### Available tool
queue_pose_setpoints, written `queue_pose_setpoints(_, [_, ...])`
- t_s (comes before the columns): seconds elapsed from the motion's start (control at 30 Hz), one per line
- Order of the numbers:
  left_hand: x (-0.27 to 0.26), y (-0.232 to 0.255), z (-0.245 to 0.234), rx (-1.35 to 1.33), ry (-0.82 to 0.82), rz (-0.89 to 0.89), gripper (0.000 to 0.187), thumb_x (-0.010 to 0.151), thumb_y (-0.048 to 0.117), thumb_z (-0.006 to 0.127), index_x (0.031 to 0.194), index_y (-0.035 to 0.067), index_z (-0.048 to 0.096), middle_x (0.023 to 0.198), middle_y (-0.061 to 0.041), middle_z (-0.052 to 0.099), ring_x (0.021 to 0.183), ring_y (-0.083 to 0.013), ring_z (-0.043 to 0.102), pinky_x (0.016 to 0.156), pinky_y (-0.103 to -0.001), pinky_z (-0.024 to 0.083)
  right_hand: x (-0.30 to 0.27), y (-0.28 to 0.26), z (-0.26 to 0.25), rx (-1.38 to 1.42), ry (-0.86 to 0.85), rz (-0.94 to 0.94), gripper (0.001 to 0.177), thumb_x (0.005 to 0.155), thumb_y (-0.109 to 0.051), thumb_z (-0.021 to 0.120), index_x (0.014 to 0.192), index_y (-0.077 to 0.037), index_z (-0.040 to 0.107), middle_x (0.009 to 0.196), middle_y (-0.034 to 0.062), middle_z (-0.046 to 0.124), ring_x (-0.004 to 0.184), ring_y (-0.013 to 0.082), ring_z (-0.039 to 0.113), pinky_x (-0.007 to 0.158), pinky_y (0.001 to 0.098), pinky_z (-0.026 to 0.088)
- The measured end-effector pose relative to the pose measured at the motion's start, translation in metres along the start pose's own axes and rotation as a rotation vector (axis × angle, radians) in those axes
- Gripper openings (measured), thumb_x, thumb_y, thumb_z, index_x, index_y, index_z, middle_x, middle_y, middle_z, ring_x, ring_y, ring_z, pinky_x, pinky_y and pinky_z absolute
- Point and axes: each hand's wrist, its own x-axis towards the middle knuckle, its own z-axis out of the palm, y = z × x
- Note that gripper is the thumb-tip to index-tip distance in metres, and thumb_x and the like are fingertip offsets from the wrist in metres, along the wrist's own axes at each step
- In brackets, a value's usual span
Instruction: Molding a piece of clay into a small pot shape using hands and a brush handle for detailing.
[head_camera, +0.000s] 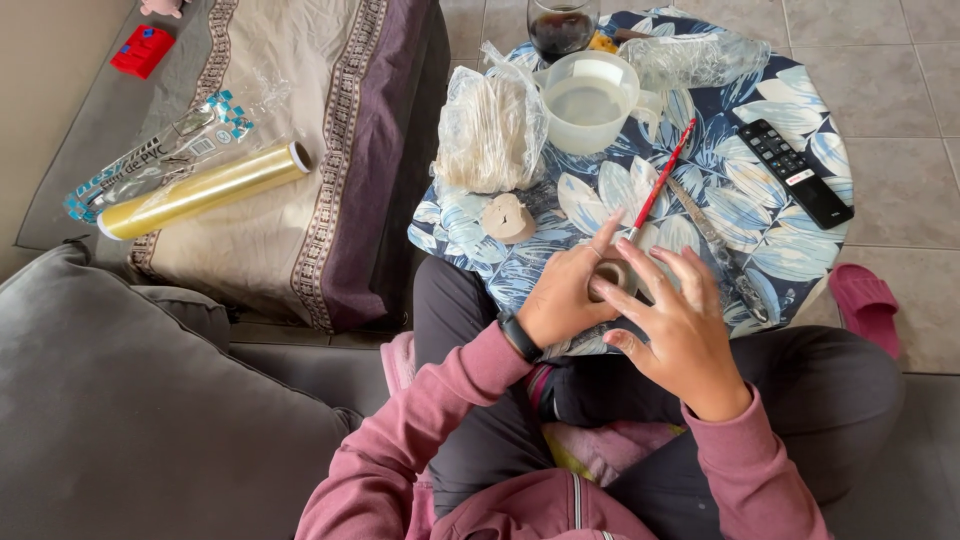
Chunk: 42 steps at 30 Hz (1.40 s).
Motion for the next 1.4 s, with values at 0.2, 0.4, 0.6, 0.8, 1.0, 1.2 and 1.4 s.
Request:
queue_pose_setpoints(0.2, [-0.009, 0.009, -0.032, -0.191, -0.086, -0.013, 0.136, 0.071, 0.016, 0.089, 0.162, -0.004, -0.009, 0.148, -0.021, 0.057, 0.129, -0.05, 0.058, 0.108, -0.061, 0.048, 0.008, -0.002, 0.005, 0.025, -0.025, -0.008, 0.059, 0.097, -0.068, 0.036, 0.138, -0.036, 0.063, 0.16, 0.0055, 0.047, 0.14, 0.0341, 0.041, 0.119, 0.0612, 0.028])
queue_pose_setpoints(0.4, [-0.016, -0.008, -0.03, -0.195, -0.098, -0.053, 0.13, 0.079, 0.02, 0.088, 0.164, 0.002, -0.01, 0.144, -0.004, 0.063, 0.129, -0.042, 0.062, 0.109, -0.057, 0.05, 0.015, 0.004, 0.007, 0.019, -0.069, 0.029, 0.059, 0.099, -0.068, 0.031, 0.141, -0.04, 0.061, 0.161, 0.0036, 0.046, 0.142, 0.0341, 0.038, 0.12, 0.0637, 0.023])
queue_pose_setpoints(0.6, [-0.014, -0.011, -0.027, -0.143, -0.107, -0.069, 0.129, 0.079, 0.028, 0.088, 0.164, 0.0, -0.004, 0.142, -0.004, 0.065, 0.123, -0.0412, 0.065, 0.106, -0.057, 0.052, 0.018, 0.008, -0.005, -0.005, -0.058, 0.053, 0.061, 0.102, -0.066, 0.028, 0.143, -0.036, 0.062, 0.159, 0.0065, 0.048, 0.143, 0.0348, 0.037, 0.12, 0.0642, 0.022])
queue_pose_setpoints(0.8, [-0.016, -0.019, -0.021, -0.138, -0.102, -0.069, 0.126, 0.077, 0.028, 0.089, 0.165, 0.002, 0.002, 0.142, 0.0, 0.065, 0.122, -0.0386, 0.067, 0.106, -0.054, 0.052, 0.004, 0.002, -0.01, 0.023, -0.018, 0.069, 0.067, 0.101, -0.068, 0.024, 0.142, -0.033, 0.063, 0.156, 0.0081, 0.052, 0.142, 0.0351, 0.039, 0.121, 0.062, 0.02])
queue_pose_setpoints(1.0, [-0.016, -0.021, -0.023, -0.092, -0.109, -0.039, 0.123, 0.078, 0.031, 0.088, 0.164, -0.002, 0.005, 0.14, -0.001, 0.066, 0.126, -0.0383, 0.064, 0.109, -0.052, 0.051, -0.006, -0.01, 0.001, 0.041, 0.008, 0.045, 0.066, 0.101, -0.069, 0.024, 0.14, -0.034, 0.064, 0.155, 0.0053, 0.053, 0.141, 0.0334, 0.041, 0.122, 0.0611, 0.021])
queue_pose_setpoints(1.2, [-0.015, -0.024, -0.021, -0.085, -0.105, -0.009, 0.121, 0.079, 0.03, 0.088, 0.163, -0.003, 0.007, 0.141, -0.002, 0.066, 0.13, -0.0382, 0.062, 0.112, -0.053, 0.049, 0.006, 0.0, 0.014, 0.038, 0.011, 0.053, 0.067, 0.102, -0.07, 0.022, 0.138, -0.036, 0.066, 0.155, 0.0046, 0.054, 0.142, 0.035, 0.04, 0.121, 0.0647, 0.015])
queue_pose_setpoints(1.4, [-0.016, -0.019, -0.022, -0.064, -0.101, -0.005, 0.119, 0.08, 0.031, 0.087, 0.163, -0.003, 0.01, 0.141, -0.003, 0.066, 0.131, -0.0386, 0.06, 0.113, -0.054, 0.048, 0.001, 0.011, 0.002, 0.036, 0.038, 0.036, 0.07, 0.103, -0.07, 0.021, 0.141, -0.033, 0.066, 0.154, 0.0074, 0.056, 0.142, 0.0368, 0.04, 0.121, 0.067, 0.013])
